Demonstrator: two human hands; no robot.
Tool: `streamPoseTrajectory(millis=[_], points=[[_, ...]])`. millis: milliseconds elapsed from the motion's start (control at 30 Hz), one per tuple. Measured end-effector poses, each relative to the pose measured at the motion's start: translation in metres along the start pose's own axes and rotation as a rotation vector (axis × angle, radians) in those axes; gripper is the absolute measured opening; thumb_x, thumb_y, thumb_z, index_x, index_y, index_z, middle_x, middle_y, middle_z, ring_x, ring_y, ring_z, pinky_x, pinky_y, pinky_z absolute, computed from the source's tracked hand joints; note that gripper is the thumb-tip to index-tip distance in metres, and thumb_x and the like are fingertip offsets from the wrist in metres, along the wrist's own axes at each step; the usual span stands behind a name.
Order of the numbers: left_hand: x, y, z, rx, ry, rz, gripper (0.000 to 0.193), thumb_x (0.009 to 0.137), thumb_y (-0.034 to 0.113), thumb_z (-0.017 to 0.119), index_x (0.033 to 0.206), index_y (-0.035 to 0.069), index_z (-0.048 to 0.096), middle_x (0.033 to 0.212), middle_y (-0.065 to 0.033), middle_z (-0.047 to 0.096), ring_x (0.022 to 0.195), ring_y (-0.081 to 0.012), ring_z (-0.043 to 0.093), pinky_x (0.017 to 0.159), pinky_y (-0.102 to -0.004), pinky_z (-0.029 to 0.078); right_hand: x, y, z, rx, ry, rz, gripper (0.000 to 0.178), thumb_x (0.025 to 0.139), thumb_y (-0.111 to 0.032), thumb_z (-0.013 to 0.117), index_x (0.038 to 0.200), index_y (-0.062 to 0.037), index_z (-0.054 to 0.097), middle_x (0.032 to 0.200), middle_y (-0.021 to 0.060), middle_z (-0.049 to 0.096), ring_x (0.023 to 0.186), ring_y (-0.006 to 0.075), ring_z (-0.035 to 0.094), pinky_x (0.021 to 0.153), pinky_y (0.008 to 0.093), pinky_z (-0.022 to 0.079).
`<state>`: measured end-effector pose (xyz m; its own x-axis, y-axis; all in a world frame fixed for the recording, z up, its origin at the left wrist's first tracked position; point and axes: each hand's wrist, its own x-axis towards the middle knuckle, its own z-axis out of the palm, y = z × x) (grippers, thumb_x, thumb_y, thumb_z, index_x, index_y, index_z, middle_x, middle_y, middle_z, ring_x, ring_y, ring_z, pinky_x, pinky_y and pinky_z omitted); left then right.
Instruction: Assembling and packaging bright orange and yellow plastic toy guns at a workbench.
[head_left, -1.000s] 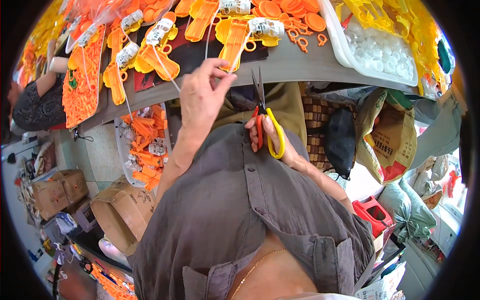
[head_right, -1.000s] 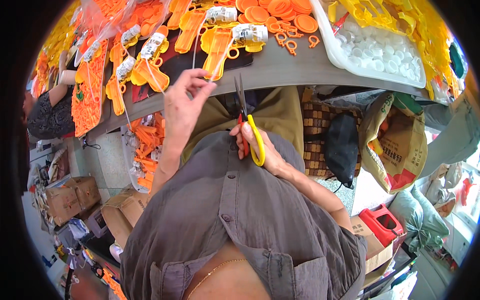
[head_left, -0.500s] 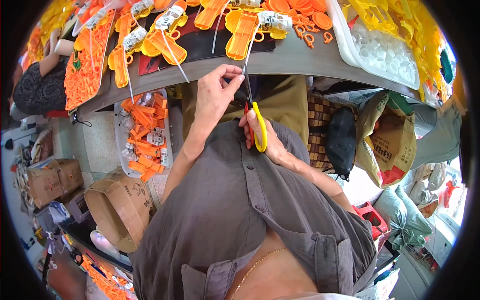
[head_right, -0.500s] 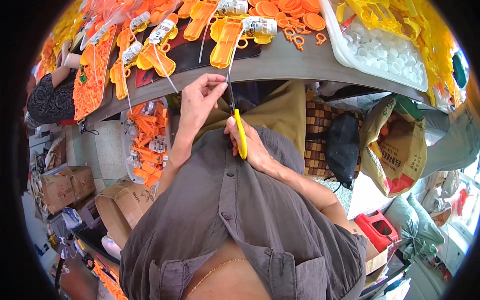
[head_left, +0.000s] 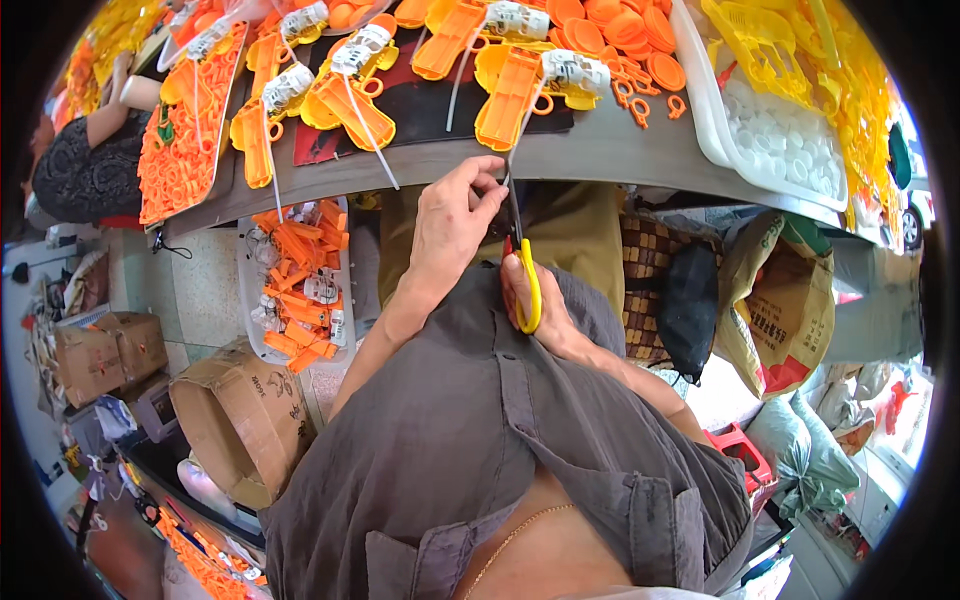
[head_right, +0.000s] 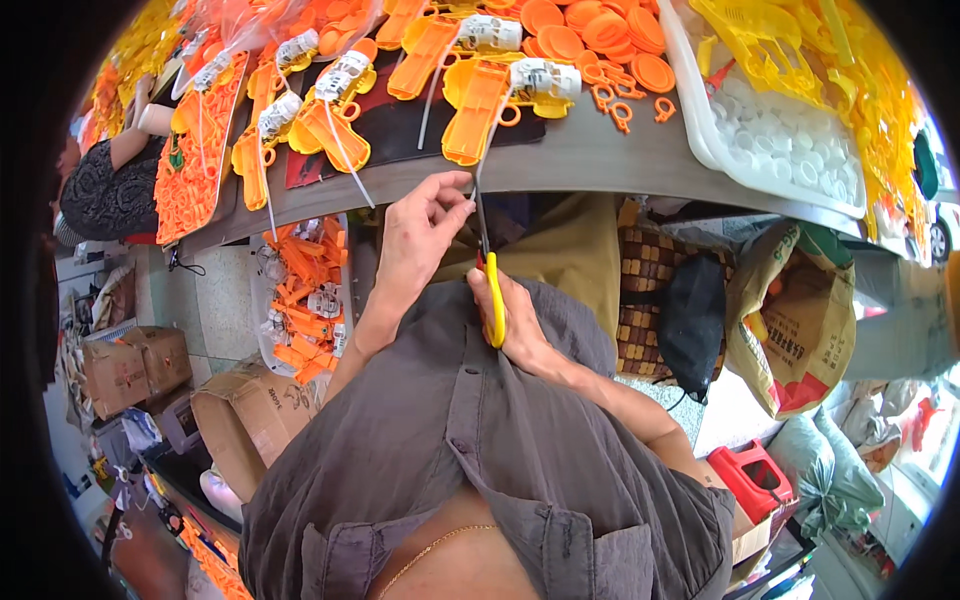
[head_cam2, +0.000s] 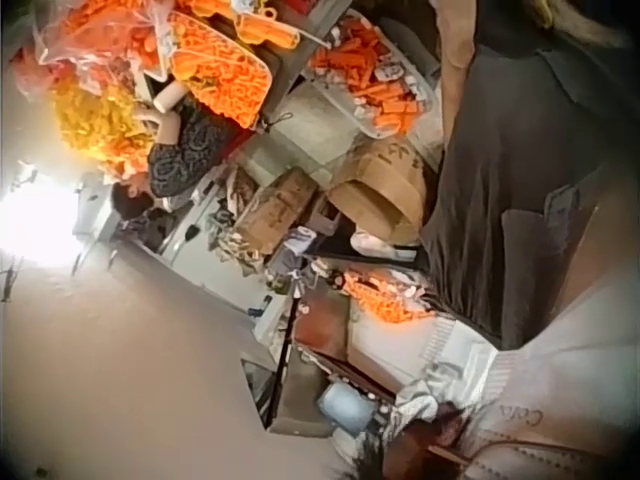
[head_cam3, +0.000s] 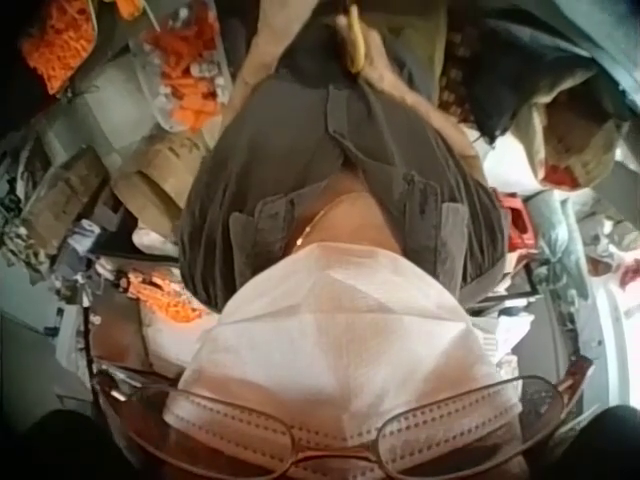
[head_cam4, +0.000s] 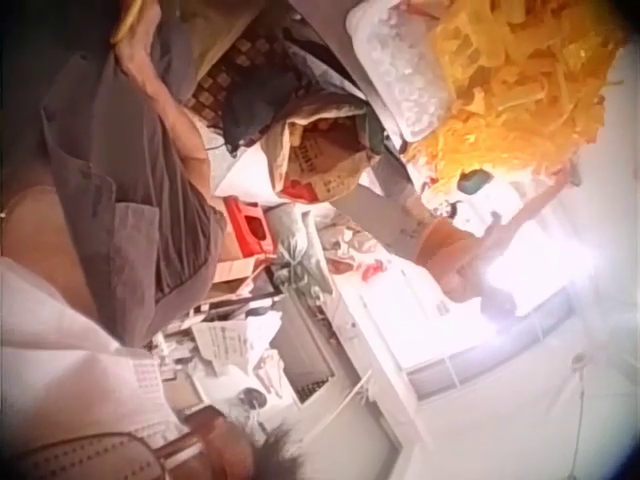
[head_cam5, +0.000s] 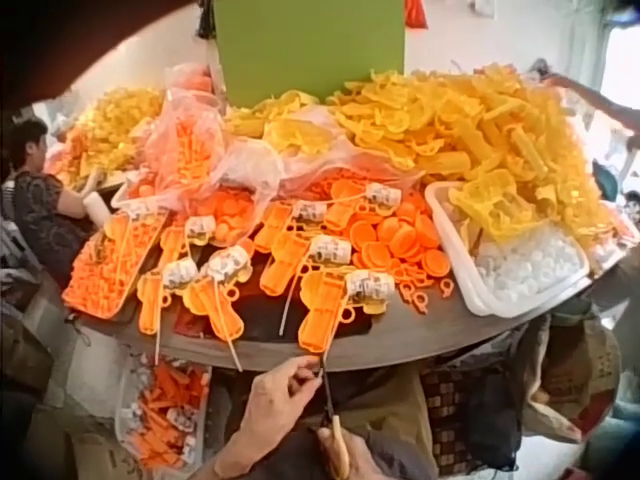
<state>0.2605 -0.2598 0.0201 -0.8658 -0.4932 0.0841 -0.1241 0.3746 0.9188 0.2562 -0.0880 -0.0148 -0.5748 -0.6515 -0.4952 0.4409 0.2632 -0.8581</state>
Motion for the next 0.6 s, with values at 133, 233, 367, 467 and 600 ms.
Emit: streamPoseTrajectory(millis=[133,233,367,467,600], points=[[0.013,0.004,-0.028,0.191,0.203,0.145,0.015,0.085,0.005,0.069,0.100,0.004,0.066,0.080,-0.0091,0.065,0.057,-0.0215,0.060,0.057,-0.0344,0.048,-0.003,-0.013,-0.002,-0.068,-0.036,-0.083,0.054,0.101,-0.058,0.043,0.090,-0.0050,0.048,0.074,0.0037,0.049,0.054,0.0118,0.052,0.049,0.0285,0.044],[0.045,0.011,-0.039,0.343,0.269,0.107,0.010,0.086,0.009,0.070,0.091,0.005,0.063,0.081,-0.0097,0.066,0.063,-0.0270,0.063,0.061,-0.0378,0.049,0.008,-0.032,0.006,-0.177,-0.094,-0.133,0.053,0.101,-0.057,0.041,0.092,-0.0053,0.047,0.077,0.0043,0.048,0.056,0.0130,0.052,0.053,0.0292,0.048],[0.081,-0.011,-0.036,0.576,0.086,0.148,0.018,0.081,0.012,0.074,0.092,0.002,0.064,0.086,-0.0157,0.070,0.080,-0.0352,0.068,0.072,-0.0451,0.052,0.037,-0.056,0.021,0.041,-0.251,-0.102,0.062,0.099,-0.065,0.035,0.094,-0.0051,0.050,0.075,0.0041,0.048,0.062,0.0131,0.052,0.058,0.0291,0.048],[0.088,-0.014,-0.037,0.620,0.051,0.145,0.016,0.085,0.011,0.068,0.096,0.000,0.065,0.079,-0.0148,0.069,0.074,-0.0315,0.068,0.067,-0.0395,0.052,0.050,-0.071,0.028,0.199,-0.239,0.025,0.067,0.098,-0.069,0.031,0.095,-0.0059,0.051,0.077,0.0053,0.052,0.063,0.0154,0.055,0.060,0.0309,0.051],[0.089,-0.013,-0.047,0.530,0.038,0.150,0.014,0.087,0.012,0.067,0.092,-0.001,0.065,0.078,-0.0148,0.069,0.073,-0.0290,0.068,0.066,-0.0375,0.051,0.057,-0.074,0.043,0.265,-0.189,0.069,0.070,0.095,-0.073,0.032,0.094,-0.0056,0.051,0.077,0.0053,0.052,0.064,0.0151,0.055,0.062,0.0326,0.055]])
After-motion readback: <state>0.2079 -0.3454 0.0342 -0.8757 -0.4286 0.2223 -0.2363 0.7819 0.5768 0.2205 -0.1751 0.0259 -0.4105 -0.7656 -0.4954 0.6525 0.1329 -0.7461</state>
